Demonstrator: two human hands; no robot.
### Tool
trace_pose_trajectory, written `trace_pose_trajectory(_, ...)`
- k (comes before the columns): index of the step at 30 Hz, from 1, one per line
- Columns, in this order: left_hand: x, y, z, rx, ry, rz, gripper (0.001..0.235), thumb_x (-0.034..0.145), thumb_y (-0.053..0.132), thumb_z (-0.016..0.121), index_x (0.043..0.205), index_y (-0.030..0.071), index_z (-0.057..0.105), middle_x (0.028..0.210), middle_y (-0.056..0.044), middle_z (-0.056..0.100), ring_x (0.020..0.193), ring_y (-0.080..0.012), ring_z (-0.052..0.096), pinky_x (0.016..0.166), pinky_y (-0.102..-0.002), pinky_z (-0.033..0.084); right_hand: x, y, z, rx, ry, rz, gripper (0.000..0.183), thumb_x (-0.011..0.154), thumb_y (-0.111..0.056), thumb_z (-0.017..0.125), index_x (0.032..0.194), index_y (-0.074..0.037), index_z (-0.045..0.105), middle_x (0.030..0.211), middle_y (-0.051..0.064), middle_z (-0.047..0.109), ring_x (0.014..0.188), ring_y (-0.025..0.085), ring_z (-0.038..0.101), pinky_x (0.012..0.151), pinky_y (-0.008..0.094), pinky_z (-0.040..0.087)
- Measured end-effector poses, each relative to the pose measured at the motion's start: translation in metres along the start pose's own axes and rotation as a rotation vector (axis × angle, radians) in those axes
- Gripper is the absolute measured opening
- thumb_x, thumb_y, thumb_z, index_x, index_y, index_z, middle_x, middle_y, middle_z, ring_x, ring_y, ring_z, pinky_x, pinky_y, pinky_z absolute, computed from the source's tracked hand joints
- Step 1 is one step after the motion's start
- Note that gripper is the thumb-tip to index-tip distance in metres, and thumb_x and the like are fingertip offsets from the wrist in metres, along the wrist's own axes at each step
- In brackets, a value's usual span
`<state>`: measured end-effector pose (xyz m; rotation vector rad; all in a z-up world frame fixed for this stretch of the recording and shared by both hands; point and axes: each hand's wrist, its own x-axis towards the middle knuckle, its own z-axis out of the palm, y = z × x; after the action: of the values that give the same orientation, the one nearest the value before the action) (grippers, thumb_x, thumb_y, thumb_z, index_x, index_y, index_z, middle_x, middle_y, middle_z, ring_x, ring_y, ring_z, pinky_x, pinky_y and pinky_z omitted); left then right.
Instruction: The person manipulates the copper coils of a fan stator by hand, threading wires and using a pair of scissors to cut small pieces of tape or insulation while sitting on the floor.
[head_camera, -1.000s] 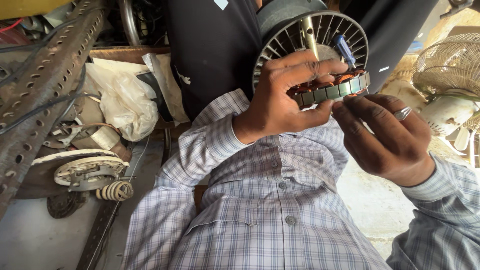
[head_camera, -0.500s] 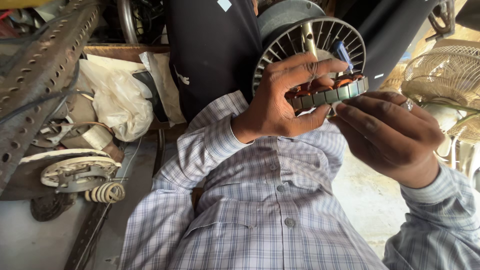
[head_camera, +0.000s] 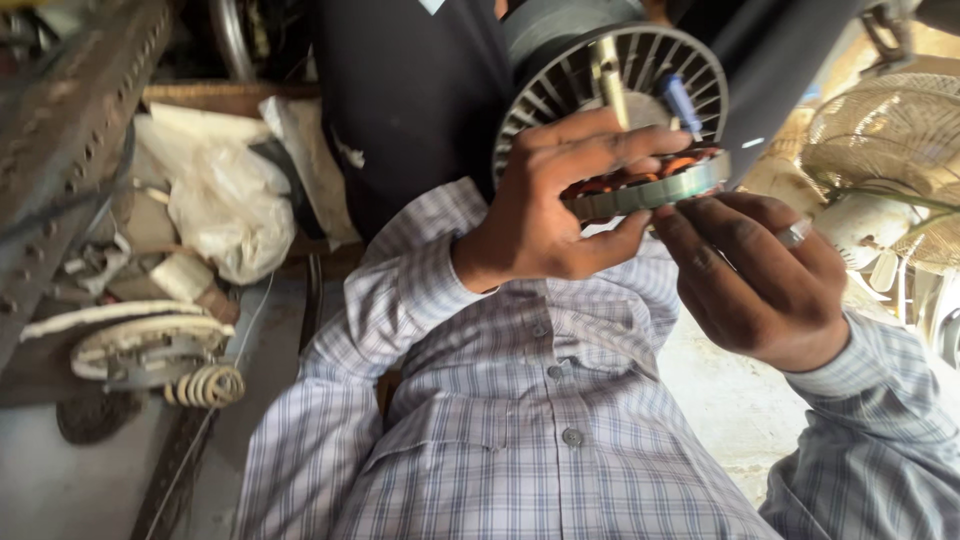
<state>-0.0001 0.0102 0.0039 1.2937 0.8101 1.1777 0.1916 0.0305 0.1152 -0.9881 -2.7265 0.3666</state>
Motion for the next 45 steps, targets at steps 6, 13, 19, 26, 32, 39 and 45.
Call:
trace_pose_trajectory(6, 0.000, 0.019, -0.009, 0.150, 0.015, 0.040, 0.062, 0.085, 0.014, 0.083, 0.141, 0.008, 0.055, 0.107, -0.007, 0.069, 0.091, -0.0185, 0.069, 0.083, -0.030, 0.061, -0.008, 0.005, 0.017, 0.457, 0.166, 0.366, 0.018, 0.083, 0.001, 0.084, 0.094, 0.009, 0.073, 0.097, 0.020, 0.070, 0.093, 0.030, 0.070, 0.076, 0.035, 0.057)
trace_pose_trajectory(13, -0.007, 0.014, 0.001, 0.112, 0.072, 0.039, 0.066, 0.091, 0.025, 0.080, 0.145, 0.005, 0.049, 0.112, -0.008, 0.067, 0.096, -0.0184, 0.071, 0.085, -0.029, 0.061, -0.019, 0.010, 0.039, 0.957, 0.360, 0.598, 0.023, 0.078, -0.011, 0.083, 0.094, 0.001, 0.071, 0.108, 0.017, 0.070, 0.114, 0.028, 0.070, 0.106, 0.039, 0.057)
trace_pose_trajectory(19, -0.013, 0.001, 0.009, 0.195, 0.112, 0.080, 0.071, 0.098, 0.025, 0.082, 0.152, 0.005, 0.040, 0.109, -0.007, 0.070, 0.102, -0.0185, 0.071, 0.086, -0.031, 0.060, -0.021, 0.018, 0.059, 1.095, 0.463, 0.579, 0.020, 0.082, -0.013, 0.085, 0.094, -0.003, 0.074, 0.109, 0.017, 0.072, 0.111, 0.028, 0.071, 0.105, 0.042, 0.058)
trace_pose_trajectory(26, -0.013, -0.016, 0.015, 0.315, 0.192, 0.221, 0.056, 0.098, 0.021, 0.084, 0.140, 0.004, 0.053, 0.106, -0.007, 0.072, 0.094, -0.0188, 0.072, 0.078, -0.033, 0.062, -0.037, 0.026, 0.068, 1.029, 0.400, 0.591, 0.021, 0.076, -0.016, 0.086, 0.087, -0.005, 0.073, 0.099, 0.016, 0.071, 0.105, 0.032, 0.071, 0.103, 0.047, 0.058)
trace_pose_trajectory(32, -0.009, -0.021, 0.018, 0.257, 0.274, 0.230, 0.036, 0.099, 0.032, 0.083, 0.126, 0.015, 0.068, 0.098, -0.004, 0.075, 0.081, -0.0125, 0.070, 0.064, -0.027, 0.058, -0.045, 0.036, 0.066, 1.081, 0.284, 0.657, 0.028, 0.078, -0.020, 0.087, 0.088, -0.003, 0.067, 0.098, 0.014, 0.072, 0.106, 0.029, 0.072, 0.104, 0.048, 0.057)
trace_pose_trajectory(39, -0.006, -0.022, 0.024, 0.365, 0.343, 0.225, 0.029, 0.094, 0.027, 0.079, 0.121, 0.020, 0.073, 0.092, -0.001, 0.077, 0.073, -0.0085, 0.069, 0.060, -0.024, 0.059, -0.045, 0.026, 0.078, 1.135, 0.440, 0.684, 0.058, 0.080, -0.015, 0.085, 0.113, -0.011, 0.037, 0.099, 0.016, 0.066, 0.103, 0.028, 0.070, 0.096, 0.047, 0.058)
trace_pose_trajectory(45, 0.002, -0.017, 0.009, 0.203, 0.239, 0.147, 0.041, 0.097, 0.020, 0.079, 0.130, 0.004, 0.059, 0.103, -0.008, 0.072, 0.086, -0.0176, 0.070, 0.073, -0.031, 0.059, -0.052, 0.023, 0.079, 1.093, 0.490, 0.744, 0.051, 0.080, -0.019, 0.080, 0.112, -0.007, 0.043, 0.105, 0.019, 0.068, 0.101, 0.031, 0.070, 0.094, 0.047, 0.057)
